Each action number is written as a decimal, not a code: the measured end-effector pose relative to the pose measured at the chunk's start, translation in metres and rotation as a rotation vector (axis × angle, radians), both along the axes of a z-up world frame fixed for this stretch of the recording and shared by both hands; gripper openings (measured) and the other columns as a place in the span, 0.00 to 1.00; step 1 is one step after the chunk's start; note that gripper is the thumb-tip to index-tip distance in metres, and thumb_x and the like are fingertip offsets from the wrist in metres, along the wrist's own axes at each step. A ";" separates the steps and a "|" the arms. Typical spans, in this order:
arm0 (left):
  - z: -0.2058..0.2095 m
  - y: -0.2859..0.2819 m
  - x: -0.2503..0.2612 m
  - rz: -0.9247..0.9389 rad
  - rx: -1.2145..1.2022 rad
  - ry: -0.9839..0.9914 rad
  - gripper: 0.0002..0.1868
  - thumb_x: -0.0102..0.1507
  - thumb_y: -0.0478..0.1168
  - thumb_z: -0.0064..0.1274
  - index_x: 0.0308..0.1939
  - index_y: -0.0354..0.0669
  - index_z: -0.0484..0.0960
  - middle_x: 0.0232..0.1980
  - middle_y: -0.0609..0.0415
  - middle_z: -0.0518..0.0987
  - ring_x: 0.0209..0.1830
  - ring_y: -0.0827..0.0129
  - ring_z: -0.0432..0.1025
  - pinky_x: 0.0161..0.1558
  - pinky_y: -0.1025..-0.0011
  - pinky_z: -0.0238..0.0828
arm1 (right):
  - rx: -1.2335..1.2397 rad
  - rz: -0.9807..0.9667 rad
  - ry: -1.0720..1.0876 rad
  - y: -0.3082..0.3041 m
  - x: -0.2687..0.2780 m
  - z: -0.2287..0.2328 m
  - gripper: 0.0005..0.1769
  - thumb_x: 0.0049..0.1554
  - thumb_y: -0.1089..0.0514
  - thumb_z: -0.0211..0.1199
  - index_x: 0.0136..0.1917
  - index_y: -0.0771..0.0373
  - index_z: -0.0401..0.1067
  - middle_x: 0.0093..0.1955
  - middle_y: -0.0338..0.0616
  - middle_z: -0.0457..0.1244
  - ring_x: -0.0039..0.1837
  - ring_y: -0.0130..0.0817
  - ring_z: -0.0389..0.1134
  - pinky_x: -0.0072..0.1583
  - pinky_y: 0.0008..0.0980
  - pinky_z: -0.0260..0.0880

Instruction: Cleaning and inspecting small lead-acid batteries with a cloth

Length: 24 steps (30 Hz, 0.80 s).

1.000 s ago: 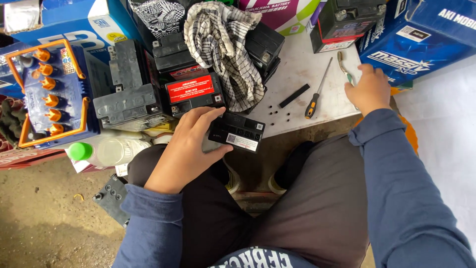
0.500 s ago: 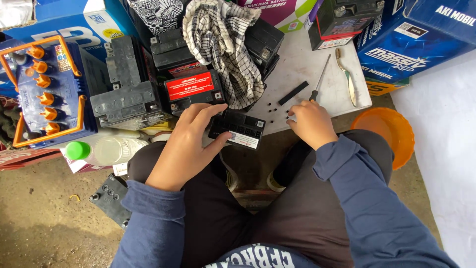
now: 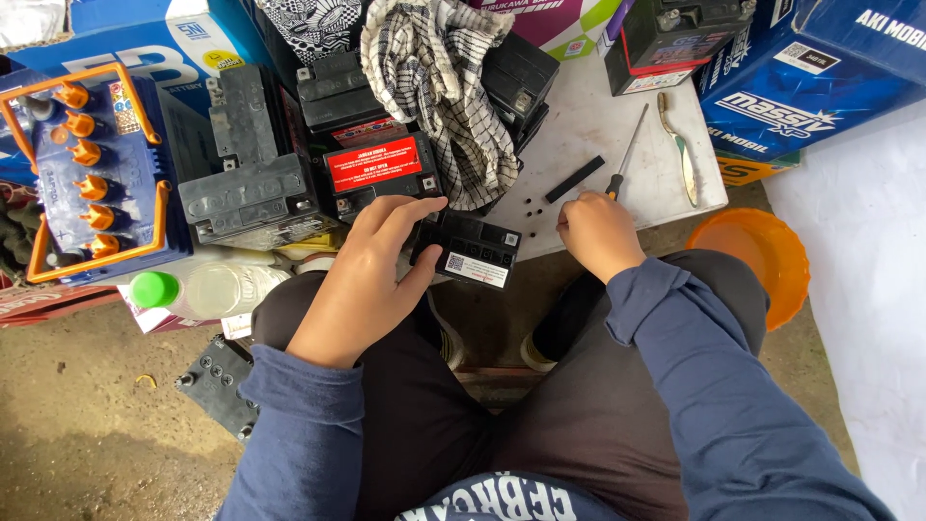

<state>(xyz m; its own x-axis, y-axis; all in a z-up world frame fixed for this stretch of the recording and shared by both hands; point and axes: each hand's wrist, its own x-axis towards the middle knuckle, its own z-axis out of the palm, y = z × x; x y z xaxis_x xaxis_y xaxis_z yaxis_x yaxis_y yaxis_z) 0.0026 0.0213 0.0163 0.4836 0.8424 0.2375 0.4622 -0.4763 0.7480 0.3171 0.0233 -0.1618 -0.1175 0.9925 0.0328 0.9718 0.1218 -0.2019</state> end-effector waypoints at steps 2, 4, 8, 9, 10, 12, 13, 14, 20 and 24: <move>0.001 -0.001 0.001 0.007 0.019 0.003 0.26 0.57 0.25 0.53 0.60 0.36 0.75 0.56 0.46 0.74 0.46 0.58 0.72 0.50 0.67 0.71 | -0.043 -0.039 0.064 0.001 -0.005 0.022 0.05 0.50 0.60 0.66 0.39 0.62 0.80 0.41 0.47 0.68 0.44 0.48 0.69 0.47 0.41 0.70; -0.001 0.001 -0.001 0.011 0.038 0.006 0.26 0.57 0.24 0.51 0.60 0.36 0.75 0.55 0.46 0.75 0.44 0.58 0.72 0.49 0.67 0.71 | -0.085 -0.080 0.128 -0.001 -0.011 0.048 0.06 0.51 0.60 0.65 0.42 0.63 0.80 0.42 0.45 0.70 0.45 0.47 0.70 0.48 0.41 0.71; -0.005 0.002 -0.006 0.057 0.014 0.067 0.28 0.58 0.21 0.45 0.62 0.39 0.77 0.49 0.44 0.75 0.51 0.43 0.74 0.50 0.54 0.73 | -0.007 -0.180 0.538 -0.014 -0.022 0.086 0.05 0.57 0.60 0.68 0.48 0.59 0.80 0.42 0.45 0.70 0.47 0.38 0.70 0.46 0.31 0.69; -0.004 0.000 -0.008 0.087 0.002 0.059 0.27 0.59 0.21 0.44 0.61 0.38 0.78 0.49 0.44 0.76 0.51 0.44 0.74 0.50 0.55 0.74 | 0.081 -0.189 0.649 -0.019 -0.025 0.090 0.05 0.57 0.60 0.70 0.48 0.56 0.80 0.42 0.41 0.70 0.45 0.31 0.69 0.44 0.24 0.66; -0.002 -0.001 -0.008 0.093 0.001 0.061 0.27 0.59 0.21 0.44 0.61 0.38 0.78 0.49 0.44 0.76 0.51 0.44 0.74 0.50 0.55 0.74 | 0.078 -0.184 0.651 -0.022 -0.033 0.096 0.05 0.57 0.60 0.70 0.48 0.56 0.80 0.42 0.41 0.70 0.45 0.31 0.69 0.44 0.24 0.66; 0.002 -0.003 -0.009 0.131 -0.036 0.018 0.26 0.58 0.20 0.41 0.58 0.35 0.79 0.43 0.41 0.77 0.45 0.43 0.76 0.45 0.56 0.76 | 0.150 -0.163 0.867 -0.028 -0.047 0.109 0.06 0.57 0.65 0.70 0.50 0.60 0.80 0.42 0.40 0.69 0.45 0.26 0.65 0.42 0.19 0.61; 0.001 -0.003 -0.009 0.136 -0.035 0.021 0.26 0.58 0.20 0.41 0.58 0.35 0.79 0.43 0.41 0.77 0.45 0.43 0.76 0.45 0.56 0.76 | 0.148 -0.159 0.870 -0.029 -0.056 0.110 0.06 0.57 0.65 0.70 0.50 0.60 0.80 0.42 0.40 0.69 0.45 0.26 0.65 0.42 0.19 0.61; 0.000 -0.003 -0.009 0.153 -0.047 0.012 0.25 0.58 0.20 0.42 0.57 0.35 0.80 0.42 0.41 0.77 0.44 0.44 0.77 0.44 0.56 0.77 | 0.181 -0.110 0.890 -0.030 -0.064 0.111 0.06 0.57 0.65 0.71 0.49 0.60 0.80 0.42 0.41 0.68 0.46 0.28 0.66 0.43 0.20 0.63; 0.000 -0.003 -0.012 0.192 -0.092 0.008 0.23 0.58 0.21 0.43 0.54 0.34 0.81 0.37 0.40 0.78 0.41 0.44 0.78 0.40 0.55 0.78 | 0.321 0.108 0.822 -0.020 -0.111 0.124 0.06 0.56 0.61 0.74 0.48 0.56 0.81 0.46 0.42 0.68 0.52 0.37 0.67 0.51 0.30 0.68; -0.004 -0.001 -0.015 0.199 -0.153 0.050 0.21 0.59 0.23 0.45 0.55 0.35 0.80 0.37 0.39 0.79 0.37 0.47 0.79 0.36 0.57 0.79 | 0.403 0.228 0.734 -0.006 -0.136 0.123 0.06 0.54 0.63 0.74 0.45 0.56 0.80 0.47 0.43 0.67 0.53 0.44 0.68 0.55 0.39 0.69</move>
<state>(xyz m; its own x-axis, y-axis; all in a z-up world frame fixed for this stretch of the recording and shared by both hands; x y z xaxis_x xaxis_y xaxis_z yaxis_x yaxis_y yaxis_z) -0.0125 0.0201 0.0126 0.3123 0.9467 0.0794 0.5742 -0.2547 0.7780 0.1806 0.0173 -0.0392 -0.1236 0.8435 0.5227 0.5556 0.4953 -0.6678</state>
